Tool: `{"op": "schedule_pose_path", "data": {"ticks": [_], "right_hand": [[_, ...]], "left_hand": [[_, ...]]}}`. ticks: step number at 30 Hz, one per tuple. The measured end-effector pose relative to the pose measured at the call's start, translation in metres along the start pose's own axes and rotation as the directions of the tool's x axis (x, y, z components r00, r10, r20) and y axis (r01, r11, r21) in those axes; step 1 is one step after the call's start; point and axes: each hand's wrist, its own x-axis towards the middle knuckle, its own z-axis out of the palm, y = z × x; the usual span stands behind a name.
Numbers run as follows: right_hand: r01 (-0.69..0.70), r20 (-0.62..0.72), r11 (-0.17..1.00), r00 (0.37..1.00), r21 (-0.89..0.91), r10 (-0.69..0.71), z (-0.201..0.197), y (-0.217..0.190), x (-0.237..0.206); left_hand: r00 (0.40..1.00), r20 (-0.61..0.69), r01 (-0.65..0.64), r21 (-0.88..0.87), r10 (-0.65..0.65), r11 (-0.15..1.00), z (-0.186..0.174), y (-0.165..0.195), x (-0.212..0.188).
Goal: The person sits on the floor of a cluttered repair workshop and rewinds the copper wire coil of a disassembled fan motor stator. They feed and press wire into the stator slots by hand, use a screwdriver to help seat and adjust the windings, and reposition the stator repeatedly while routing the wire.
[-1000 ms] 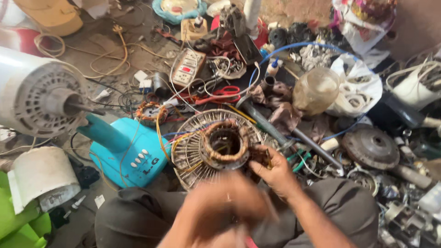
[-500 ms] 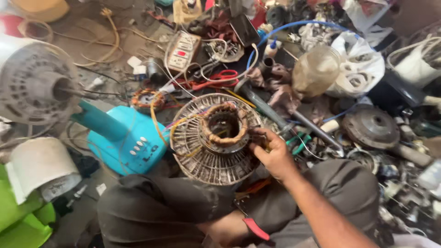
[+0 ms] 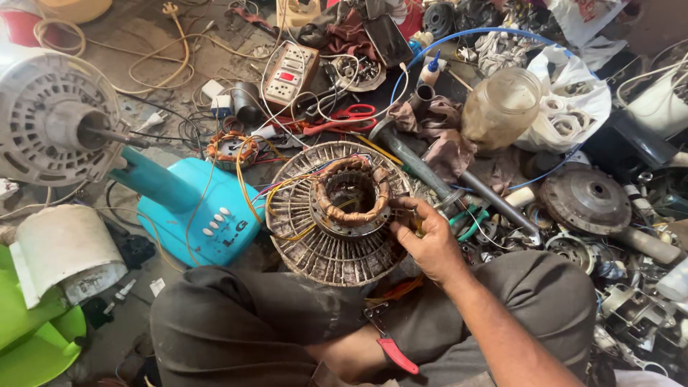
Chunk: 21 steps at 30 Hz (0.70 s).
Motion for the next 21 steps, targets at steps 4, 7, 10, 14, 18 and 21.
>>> {"op": "schedule_pose_path", "data": {"ticks": [4,7,10,14,18,21], "right_hand": [[-0.017,-0.007,1.0,1.0,0.003,0.018,0.0,0.002,0.002],[-0.01,0.002,1.0,1.0,0.022,0.01,0.001,0.002,0.003],[-0.002,0.006,1.0,1.0,0.029,0.002,0.003,-0.002,0.002],[0.083,0.0,0.995,0.997,0.062,-0.083,0.009,-0.008,0.004],[-0.174,-0.158,0.949,0.963,0.264,0.22,0.014,-0.01,0.018],[-0.168,-0.178,0.865,0.943,0.472,0.281,0.011,-0.011,0.028]], "left_hand": [[1.0,-0.009,0.0,-0.002,0.0,1.0,-0.011,0.0,0.0],[1.0,-0.013,0.001,0.005,-0.001,1.0,-0.022,0.004,-0.001],[1.0,-0.019,0.009,0.002,-0.009,1.0,-0.03,0.004,-0.004],[0.999,-0.035,0.027,0.05,-0.025,0.998,-0.024,0.003,-0.018],[0.954,-0.298,0.132,0.442,0.007,0.887,-0.043,0.017,-0.021],[0.882,-0.332,0.254,0.933,0.336,0.255,-0.094,0.013,0.007]]}}
